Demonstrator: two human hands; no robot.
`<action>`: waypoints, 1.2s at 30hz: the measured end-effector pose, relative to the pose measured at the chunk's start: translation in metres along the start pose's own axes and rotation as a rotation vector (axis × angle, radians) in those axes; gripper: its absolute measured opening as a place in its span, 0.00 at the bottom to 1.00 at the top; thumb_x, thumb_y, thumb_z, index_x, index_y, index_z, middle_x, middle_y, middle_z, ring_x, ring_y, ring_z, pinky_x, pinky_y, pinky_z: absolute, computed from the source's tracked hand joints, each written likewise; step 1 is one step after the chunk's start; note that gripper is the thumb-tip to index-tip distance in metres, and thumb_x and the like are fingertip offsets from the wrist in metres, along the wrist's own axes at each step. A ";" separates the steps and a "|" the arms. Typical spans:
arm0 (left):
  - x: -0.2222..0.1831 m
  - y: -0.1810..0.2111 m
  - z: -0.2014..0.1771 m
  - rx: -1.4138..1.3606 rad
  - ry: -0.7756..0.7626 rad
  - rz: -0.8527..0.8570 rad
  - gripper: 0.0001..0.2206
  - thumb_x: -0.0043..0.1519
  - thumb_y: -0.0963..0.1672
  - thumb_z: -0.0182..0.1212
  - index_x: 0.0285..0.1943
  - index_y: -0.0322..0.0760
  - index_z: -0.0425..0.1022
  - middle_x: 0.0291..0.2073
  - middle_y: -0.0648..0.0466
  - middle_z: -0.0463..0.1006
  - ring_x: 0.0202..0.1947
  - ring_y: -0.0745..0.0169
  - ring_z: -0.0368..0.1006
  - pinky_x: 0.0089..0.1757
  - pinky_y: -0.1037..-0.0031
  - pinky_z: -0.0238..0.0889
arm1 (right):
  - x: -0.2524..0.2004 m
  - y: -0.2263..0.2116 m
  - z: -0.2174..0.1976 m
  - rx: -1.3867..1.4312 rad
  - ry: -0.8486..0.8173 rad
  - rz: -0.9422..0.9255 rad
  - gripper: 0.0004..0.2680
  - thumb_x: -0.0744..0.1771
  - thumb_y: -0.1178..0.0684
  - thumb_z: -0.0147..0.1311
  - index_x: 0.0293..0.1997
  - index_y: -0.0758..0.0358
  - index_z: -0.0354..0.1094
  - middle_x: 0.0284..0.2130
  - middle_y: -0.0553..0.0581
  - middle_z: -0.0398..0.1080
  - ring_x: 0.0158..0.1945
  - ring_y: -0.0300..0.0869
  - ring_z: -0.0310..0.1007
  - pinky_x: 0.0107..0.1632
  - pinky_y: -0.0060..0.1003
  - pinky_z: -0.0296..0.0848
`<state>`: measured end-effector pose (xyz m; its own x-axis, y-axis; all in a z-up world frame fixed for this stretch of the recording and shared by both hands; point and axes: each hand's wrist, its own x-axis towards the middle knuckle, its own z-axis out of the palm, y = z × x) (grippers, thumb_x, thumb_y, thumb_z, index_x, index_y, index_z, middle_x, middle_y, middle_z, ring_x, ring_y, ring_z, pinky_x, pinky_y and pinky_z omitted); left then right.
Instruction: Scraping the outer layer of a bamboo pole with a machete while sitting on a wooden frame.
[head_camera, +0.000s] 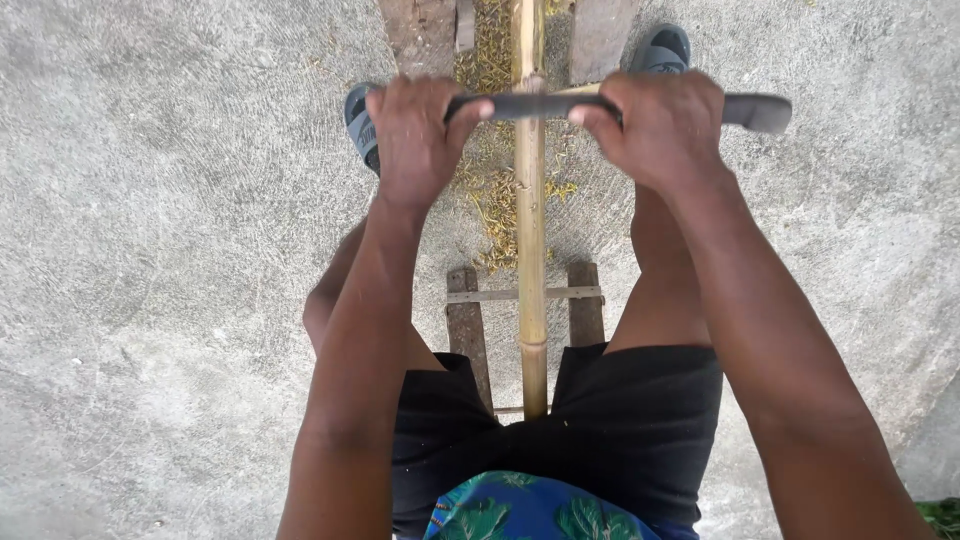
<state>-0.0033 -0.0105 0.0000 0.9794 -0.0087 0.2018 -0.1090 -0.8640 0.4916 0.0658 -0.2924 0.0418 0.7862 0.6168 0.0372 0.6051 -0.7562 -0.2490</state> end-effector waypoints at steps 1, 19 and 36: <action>0.005 0.002 -0.005 0.002 0.014 0.006 0.20 0.67 0.58 0.55 0.34 0.45 0.77 0.26 0.56 0.73 0.30 0.57 0.63 0.41 0.61 0.49 | 0.001 -0.001 0.000 -0.008 0.011 -0.006 0.19 0.74 0.33 0.57 0.28 0.53 0.71 0.15 0.46 0.63 0.15 0.37 0.61 0.25 0.40 0.61; -0.031 0.022 -0.010 0.010 0.013 0.104 0.24 0.70 0.60 0.49 0.36 0.45 0.77 0.26 0.58 0.73 0.31 0.60 0.63 0.43 0.64 0.48 | -0.062 -0.001 0.035 0.084 0.046 0.035 0.21 0.71 0.34 0.50 0.20 0.54 0.62 0.12 0.45 0.56 0.13 0.36 0.52 0.20 0.38 0.55; -0.027 0.019 0.010 -0.097 0.099 -0.042 0.24 0.69 0.60 0.50 0.34 0.44 0.75 0.27 0.58 0.72 0.32 0.60 0.62 0.42 0.63 0.48 | -0.017 -0.001 -0.013 -0.112 -0.029 -0.071 0.20 0.72 0.31 0.52 0.24 0.51 0.66 0.12 0.44 0.59 0.14 0.36 0.56 0.23 0.37 0.58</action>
<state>-0.0304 -0.0317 -0.0042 0.9624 0.0801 0.2597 -0.0892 -0.8096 0.5801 0.0531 -0.3048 0.0546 0.7382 0.6743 0.0222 0.6703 -0.7293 -0.1374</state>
